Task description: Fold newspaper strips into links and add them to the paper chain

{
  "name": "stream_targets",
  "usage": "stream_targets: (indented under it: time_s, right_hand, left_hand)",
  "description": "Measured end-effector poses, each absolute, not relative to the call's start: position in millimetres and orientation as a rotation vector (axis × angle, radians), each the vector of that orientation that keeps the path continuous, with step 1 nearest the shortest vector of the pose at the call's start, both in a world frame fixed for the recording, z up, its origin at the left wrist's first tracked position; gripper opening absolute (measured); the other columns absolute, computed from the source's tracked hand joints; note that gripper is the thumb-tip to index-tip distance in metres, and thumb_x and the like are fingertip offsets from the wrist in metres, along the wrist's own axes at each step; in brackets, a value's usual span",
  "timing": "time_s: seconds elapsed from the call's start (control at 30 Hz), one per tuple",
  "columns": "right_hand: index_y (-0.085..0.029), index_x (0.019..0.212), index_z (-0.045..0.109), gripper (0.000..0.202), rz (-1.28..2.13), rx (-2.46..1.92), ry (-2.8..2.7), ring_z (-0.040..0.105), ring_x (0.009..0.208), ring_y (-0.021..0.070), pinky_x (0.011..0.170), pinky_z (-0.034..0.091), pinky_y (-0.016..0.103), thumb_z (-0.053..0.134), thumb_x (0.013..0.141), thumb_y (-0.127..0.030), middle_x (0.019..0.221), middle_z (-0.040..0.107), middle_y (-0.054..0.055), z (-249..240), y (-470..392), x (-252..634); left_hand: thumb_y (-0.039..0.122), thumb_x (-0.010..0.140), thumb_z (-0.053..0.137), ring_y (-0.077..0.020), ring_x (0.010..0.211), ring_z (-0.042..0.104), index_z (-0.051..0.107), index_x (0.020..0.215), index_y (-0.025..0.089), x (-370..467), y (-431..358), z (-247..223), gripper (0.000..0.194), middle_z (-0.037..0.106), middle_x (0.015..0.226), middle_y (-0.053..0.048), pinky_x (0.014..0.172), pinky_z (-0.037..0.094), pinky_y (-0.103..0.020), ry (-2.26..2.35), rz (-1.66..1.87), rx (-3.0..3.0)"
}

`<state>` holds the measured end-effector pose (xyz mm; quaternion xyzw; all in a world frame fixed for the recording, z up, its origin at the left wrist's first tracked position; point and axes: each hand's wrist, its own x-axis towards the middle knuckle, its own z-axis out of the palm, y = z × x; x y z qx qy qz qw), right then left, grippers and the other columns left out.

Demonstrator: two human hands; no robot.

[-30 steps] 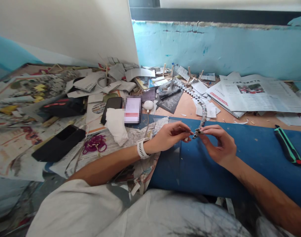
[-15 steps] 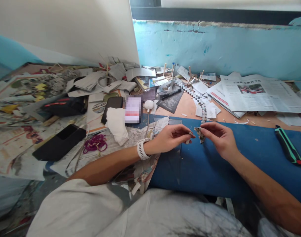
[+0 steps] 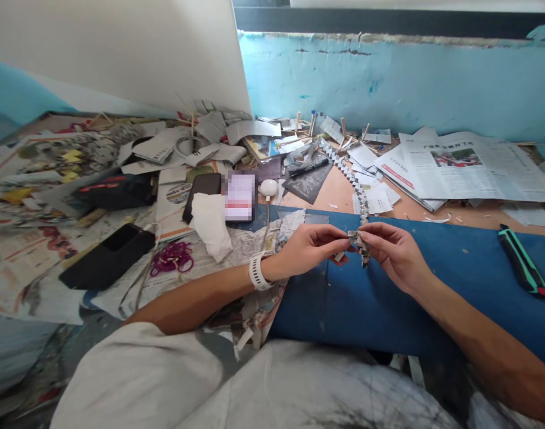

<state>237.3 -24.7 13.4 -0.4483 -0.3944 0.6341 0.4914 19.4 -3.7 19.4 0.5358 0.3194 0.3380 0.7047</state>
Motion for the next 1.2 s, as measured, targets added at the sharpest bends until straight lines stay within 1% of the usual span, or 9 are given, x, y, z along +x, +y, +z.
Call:
stream_targets:
  time_s: [0.17, 0.3, 0.47, 0.57, 0.7, 0.8, 0.93, 1.07, 1.2]
  right_hand:
    - [-0.021, 0.092, 0.081, 0.026, 1.511, -1.117, -0.938, 0.075, 0.07, 0.0158, 0.062, 0.06, 0.025, 0.092, 0.073, -0.035, 0.082, 0.08, 0.003, 13, -25, 236]
    - [-0.021, 0.092, 0.081, 0.026, 1.488, -1.127, -0.973, 0.075, 0.071, 0.016, 0.063, 0.061, 0.025, 0.092, 0.074, -0.036, 0.082, 0.08, 0.003, 10, -25, 237]
    - [-0.022, 0.092, 0.08, 0.024, 1.357, -1.1, -1.139, 0.075, 0.073, 0.0167, 0.066, 0.063, 0.027, 0.09, 0.077, -0.038, 0.084, 0.08, 0.002, 7, -28, 234]
    - [-0.022, 0.094, 0.079, 0.02, 1.209, -1.121, -1.255, 0.076, 0.078, 0.0174, 0.071, 0.064, 0.028, 0.087, 0.081, -0.036, 0.087, 0.079, 0.002, 8, -33, 233]
    - [-0.024, 0.102, 0.078, 0.014, 1.032, -1.136, -1.423, 0.074, 0.084, 0.0164, 0.076, 0.064, 0.028, 0.08, 0.089, -0.029, 0.094, 0.077, 0.003, 10, -41, 232]
    - [-0.026, 0.113, 0.077, 0.019, 0.981, -1.056, -1.551, 0.073, 0.092, 0.0176, 0.08, 0.065, 0.029, 0.073, 0.094, -0.024, 0.103, 0.074, 0.004, 12, -44, 232]
    - [-0.028, 0.125, 0.075, 0.03, 0.89, -0.993, -1.688, 0.071, 0.095, 0.0175, 0.078, 0.064, 0.03, 0.067, 0.098, -0.02, 0.108, 0.07, 0.005, 16, -43, 234]
    - [-0.028, 0.125, 0.074, 0.03, 0.891, -0.978, -1.757, 0.07, 0.093, 0.0168, 0.077, 0.064, 0.029, 0.066, 0.098, -0.019, 0.106, 0.07, 0.005, 18, -41, 236]
    - [-0.026, 0.124, 0.073, 0.027, 0.965, -1.009, -1.742, 0.07, 0.094, 0.0178, 0.079, 0.064, 0.03, 0.065, 0.099, -0.023, 0.106, 0.069, 0.006, 18, -41, 238]
  left_hand:
    - [0.034, 0.087, 0.081, -0.0152, 0.072, 0.075, 0.08, 0.099, 0.011, 19, -3, 19, 0.026, 0.081, 0.088, -0.011, 0.07, 0.064, -0.024, 0.754, 0.775, 1.197]
    - [0.033, 0.087, 0.081, -0.0134, 0.069, 0.074, 0.081, 0.098, 0.011, 19, -2, 20, 0.025, 0.081, 0.087, -0.01, 0.069, 0.064, -0.023, 0.761, 0.787, 1.206]
    - [0.035, 0.086, 0.081, -0.0169, 0.074, 0.077, 0.08, 0.099, 0.01, 19, -3, 17, 0.028, 0.081, 0.083, -0.009, 0.072, 0.064, -0.025, 0.799, 0.822, 1.236]
    - [0.034, 0.088, 0.079, -0.0154, 0.072, 0.076, 0.08, 0.099, 0.01, 17, -4, 14, 0.026, 0.079, 0.08, -0.008, 0.072, 0.063, -0.024, 0.795, 0.86, 1.278]
    - [0.033, 0.09, 0.078, -0.0148, 0.072, 0.075, 0.08, 0.1, 0.011, 17, -6, 11, 0.024, 0.078, 0.079, -0.007, 0.072, 0.063, -0.025, 0.774, 0.914, 1.306]
    - [0.031, 0.09, 0.077, -0.0149, 0.074, 0.076, 0.079, 0.101, 0.012, 18, -8, 10, 0.022, 0.079, 0.083, -0.006, 0.074, 0.065, -0.026, 0.762, 0.945, 1.324]
    - [0.031, 0.091, 0.077, -0.0164, 0.077, 0.078, 0.074, 0.108, 0.013, 18, -10, 11, 0.024, 0.08, 0.088, -0.006, 0.074, 0.065, -0.026, 0.768, 0.977, 1.382]
    - [0.029, 0.092, 0.076, -0.0148, 0.072, 0.077, 0.066, 0.105, 0.015, 15, -10, 11, 0.022, 0.076, 0.082, -0.003, 0.068, 0.063, -0.023, 0.789, 0.994, 1.504]
    - [0.028, 0.097, 0.07, -0.0144, 0.075, 0.077, 0.061, 0.108, 0.017, 14, -8, 6, 0.019, 0.074, 0.083, -0.002, 0.072, 0.065, -0.025, 0.722, 0.971, 1.511]
